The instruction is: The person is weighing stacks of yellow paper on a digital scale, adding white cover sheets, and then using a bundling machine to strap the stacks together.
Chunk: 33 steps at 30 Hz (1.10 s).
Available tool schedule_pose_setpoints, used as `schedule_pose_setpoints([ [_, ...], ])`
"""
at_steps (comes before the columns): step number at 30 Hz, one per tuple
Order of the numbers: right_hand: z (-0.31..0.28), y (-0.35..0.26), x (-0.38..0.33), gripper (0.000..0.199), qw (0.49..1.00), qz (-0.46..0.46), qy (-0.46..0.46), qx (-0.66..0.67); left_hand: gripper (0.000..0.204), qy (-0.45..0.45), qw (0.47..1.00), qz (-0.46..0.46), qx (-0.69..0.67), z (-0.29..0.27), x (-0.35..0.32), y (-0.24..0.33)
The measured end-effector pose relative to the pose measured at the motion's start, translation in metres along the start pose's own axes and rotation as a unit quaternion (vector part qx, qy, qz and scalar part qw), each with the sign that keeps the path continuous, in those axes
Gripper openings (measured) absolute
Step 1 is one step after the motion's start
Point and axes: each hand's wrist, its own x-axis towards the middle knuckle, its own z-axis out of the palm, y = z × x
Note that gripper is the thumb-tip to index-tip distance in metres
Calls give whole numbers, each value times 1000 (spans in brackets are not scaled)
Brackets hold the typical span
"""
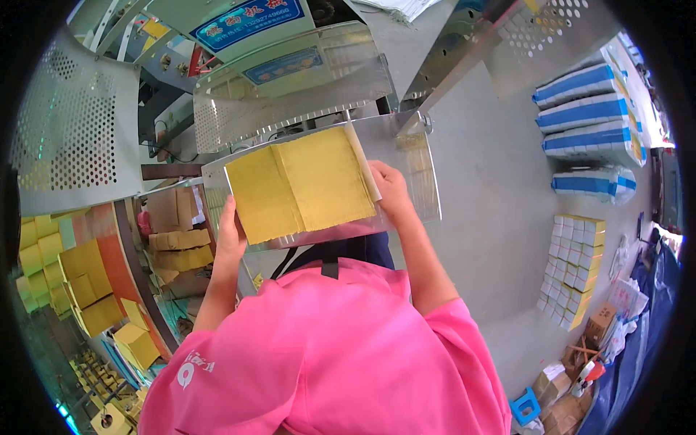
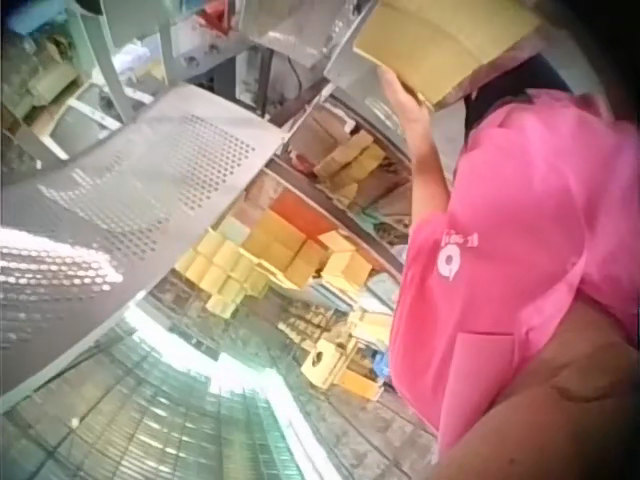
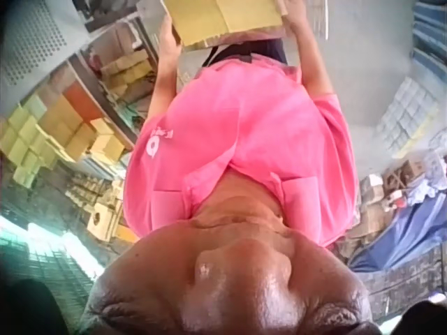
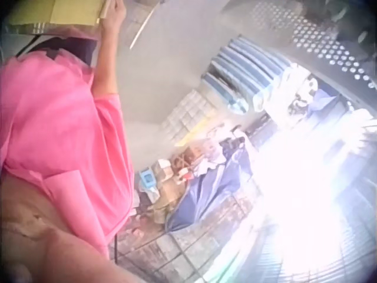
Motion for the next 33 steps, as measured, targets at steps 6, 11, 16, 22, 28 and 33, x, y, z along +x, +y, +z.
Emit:
schedule_pose_setpoints([
  [6, -10, -28, -7, 45, 986, 47, -70, 142, 44, 3, 1000, -16, 18, 6, -1, 5],
  [11, -20, -37, -6, 53, 989, 24, -141, 48, 52, -11, 1000, -16, 18, 3, -2, 6],
  [16, -23, -38, -8, 55, 984, 23, -169, 57, 47, 11, 1000, -14, 18, 15, -8, 9],
  [22, -20, -33, -5, 53, 982, 4, -179, 54, 48, 41, 997, -71, -9, 13, 2, 22],
  [28, -10, -43, -3, 39, 982, 77, -138, 108, 47, 106, 951, -165, 238, 5, 32, 20],
  [33, 4, -36, 8, 25, 991, -14, -130, 40, 46, 80, 966, -103, 224, 0, 46, -1],
])
